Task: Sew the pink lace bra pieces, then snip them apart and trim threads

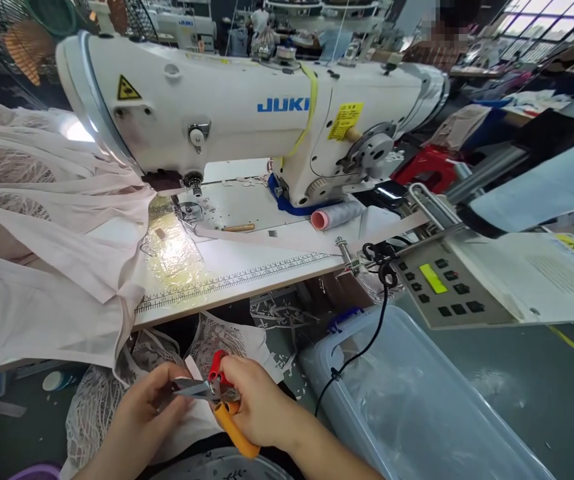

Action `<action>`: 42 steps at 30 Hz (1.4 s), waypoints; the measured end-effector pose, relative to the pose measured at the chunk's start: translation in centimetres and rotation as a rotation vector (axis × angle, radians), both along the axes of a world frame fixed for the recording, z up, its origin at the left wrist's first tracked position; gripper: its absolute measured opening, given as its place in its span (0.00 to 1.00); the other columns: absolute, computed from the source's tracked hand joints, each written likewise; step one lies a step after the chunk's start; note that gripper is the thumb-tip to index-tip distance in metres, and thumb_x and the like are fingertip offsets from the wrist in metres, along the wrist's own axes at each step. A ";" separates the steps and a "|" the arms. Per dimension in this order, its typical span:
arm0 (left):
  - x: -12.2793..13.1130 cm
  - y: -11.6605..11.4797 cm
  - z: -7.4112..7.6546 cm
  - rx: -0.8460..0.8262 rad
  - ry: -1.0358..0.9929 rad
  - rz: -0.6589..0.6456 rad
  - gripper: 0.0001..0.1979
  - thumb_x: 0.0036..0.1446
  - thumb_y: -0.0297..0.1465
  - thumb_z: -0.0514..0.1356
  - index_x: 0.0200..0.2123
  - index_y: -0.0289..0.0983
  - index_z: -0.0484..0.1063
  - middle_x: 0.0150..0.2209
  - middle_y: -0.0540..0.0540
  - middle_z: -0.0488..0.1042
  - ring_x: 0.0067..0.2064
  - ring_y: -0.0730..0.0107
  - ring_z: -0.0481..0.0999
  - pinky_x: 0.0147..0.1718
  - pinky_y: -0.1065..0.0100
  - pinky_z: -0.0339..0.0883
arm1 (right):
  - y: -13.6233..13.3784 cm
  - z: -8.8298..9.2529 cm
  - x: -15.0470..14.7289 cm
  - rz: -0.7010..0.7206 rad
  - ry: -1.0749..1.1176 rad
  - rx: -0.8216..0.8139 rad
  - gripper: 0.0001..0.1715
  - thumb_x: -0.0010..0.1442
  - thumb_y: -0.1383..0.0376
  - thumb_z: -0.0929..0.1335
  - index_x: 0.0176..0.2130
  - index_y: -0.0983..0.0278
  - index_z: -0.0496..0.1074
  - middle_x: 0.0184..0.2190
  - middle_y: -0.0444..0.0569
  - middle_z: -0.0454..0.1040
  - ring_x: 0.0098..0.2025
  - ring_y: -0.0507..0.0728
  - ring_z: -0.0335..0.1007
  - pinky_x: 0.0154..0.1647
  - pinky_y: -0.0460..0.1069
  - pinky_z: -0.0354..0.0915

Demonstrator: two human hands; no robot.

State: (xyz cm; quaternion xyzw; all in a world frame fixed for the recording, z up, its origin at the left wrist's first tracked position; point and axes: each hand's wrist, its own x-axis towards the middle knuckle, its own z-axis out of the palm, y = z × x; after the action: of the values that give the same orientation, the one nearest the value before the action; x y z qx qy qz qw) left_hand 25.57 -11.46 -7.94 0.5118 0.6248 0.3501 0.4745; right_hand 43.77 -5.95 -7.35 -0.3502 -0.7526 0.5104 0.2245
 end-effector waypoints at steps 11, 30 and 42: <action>0.6 -0.3 -0.7 0.013 -0.097 0.141 0.07 0.52 0.36 0.59 0.33 0.40 0.66 0.23 0.54 0.68 0.26 0.71 0.68 0.26 0.72 0.62 | -0.2 -0.6 -0.3 -0.028 0.076 -0.112 0.13 0.53 0.59 0.67 0.28 0.60 0.56 0.27 0.43 0.63 0.29 0.53 0.59 0.29 0.46 0.58; 0.2 -0.2 0.4 0.131 -0.065 0.130 0.07 0.51 0.32 0.58 0.23 0.38 0.70 0.27 0.49 0.69 0.31 0.69 0.70 0.32 0.71 0.62 | -1.2 -2.4 -0.8 -0.052 0.038 0.005 0.11 0.53 0.66 0.64 0.27 0.60 0.54 0.25 0.41 0.59 0.25 0.51 0.56 0.24 0.45 0.55; -0.5 -1.0 1.6 -0.006 -0.143 0.356 0.12 0.48 0.40 0.63 0.24 0.39 0.67 0.28 0.50 0.71 0.31 0.67 0.72 0.27 0.73 0.65 | -2.0 -3.0 0.6 -0.172 0.124 -0.181 0.09 0.53 0.64 0.66 0.29 0.60 0.59 0.29 0.46 0.68 0.29 0.53 0.64 0.28 0.47 0.63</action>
State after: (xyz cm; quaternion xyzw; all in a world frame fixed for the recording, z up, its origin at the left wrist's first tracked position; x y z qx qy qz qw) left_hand 25.03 -12.44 -6.30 0.3657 0.6710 0.4622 0.4499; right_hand 44.37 -7.99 -10.34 -0.4000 -0.6555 0.5758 0.2809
